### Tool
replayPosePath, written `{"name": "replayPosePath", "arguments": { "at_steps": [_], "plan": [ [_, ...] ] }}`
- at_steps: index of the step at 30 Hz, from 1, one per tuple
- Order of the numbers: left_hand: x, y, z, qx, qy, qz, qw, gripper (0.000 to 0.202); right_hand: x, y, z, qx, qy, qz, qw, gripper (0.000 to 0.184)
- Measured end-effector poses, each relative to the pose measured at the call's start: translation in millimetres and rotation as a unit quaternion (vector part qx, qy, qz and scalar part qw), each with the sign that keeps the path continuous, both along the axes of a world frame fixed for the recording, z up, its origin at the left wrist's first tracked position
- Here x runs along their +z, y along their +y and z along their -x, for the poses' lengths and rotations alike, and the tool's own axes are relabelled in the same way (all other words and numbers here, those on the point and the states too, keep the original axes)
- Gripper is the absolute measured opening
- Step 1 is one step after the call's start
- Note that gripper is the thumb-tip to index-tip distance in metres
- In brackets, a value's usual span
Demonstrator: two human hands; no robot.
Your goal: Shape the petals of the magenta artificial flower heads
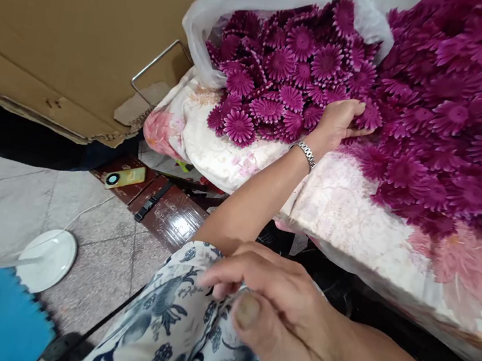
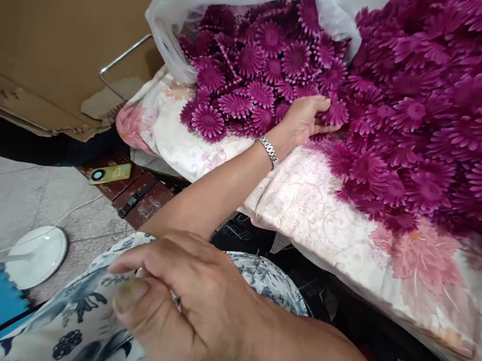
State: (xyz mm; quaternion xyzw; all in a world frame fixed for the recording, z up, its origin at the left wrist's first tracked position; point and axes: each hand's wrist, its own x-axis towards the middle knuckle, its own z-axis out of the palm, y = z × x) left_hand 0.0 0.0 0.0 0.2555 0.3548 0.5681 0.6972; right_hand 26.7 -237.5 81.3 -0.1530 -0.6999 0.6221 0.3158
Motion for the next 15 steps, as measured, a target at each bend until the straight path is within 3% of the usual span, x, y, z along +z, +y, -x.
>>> {"name": "replayPosePath", "arguments": {
  "at_steps": [3, 6, 7, 9, 12, 14, 15],
  "plan": [
    [-3.2, 2.8, 0.5, -0.004, 0.0, -0.002, 1.0, 0.025, -1.9, 2.3, 3.5, 0.014, 0.017, -0.029, 0.999, 0.048],
    [-2.6, 5.6, 0.6, 0.001, 0.005, 0.009, 1.0, 0.022, -2.6, 4.4, 3.0, 0.096, 0.045, -0.02, 0.994, 0.047],
    [-0.7, 5.0, 1.1, 0.003, 0.007, 0.011, 1.0, 0.022, -2.7, 5.2, 0.8, 0.093, 0.048, -0.014, 0.994, 0.046],
    [5.7, -0.4, 3.7, 0.004, 0.015, 0.008, 1.0, 0.022, -3.6, 7.6, -8.6, 0.018, 0.04, -0.018, 0.999, 0.041],
    [19.4, -22.2, 12.1, -0.005, 0.038, -0.021, 0.999, 0.021, -9.8, 17.2, -36.2, -0.169, -0.008, -0.069, 0.983, 0.025],
    [27.0, -46.2, 19.2, -0.019, 0.064, -0.048, 0.997, 0.023, -18.1, 29.4, -59.5, -0.272, -0.069, -0.142, 0.949, 0.018],
    [29.2, -60.4, 22.4, -0.02, 0.075, -0.059, 0.995, 0.022, -23.1, 36.8, -70.4, -0.336, -0.106, -0.187, 0.917, 0.015]
  ]
}}
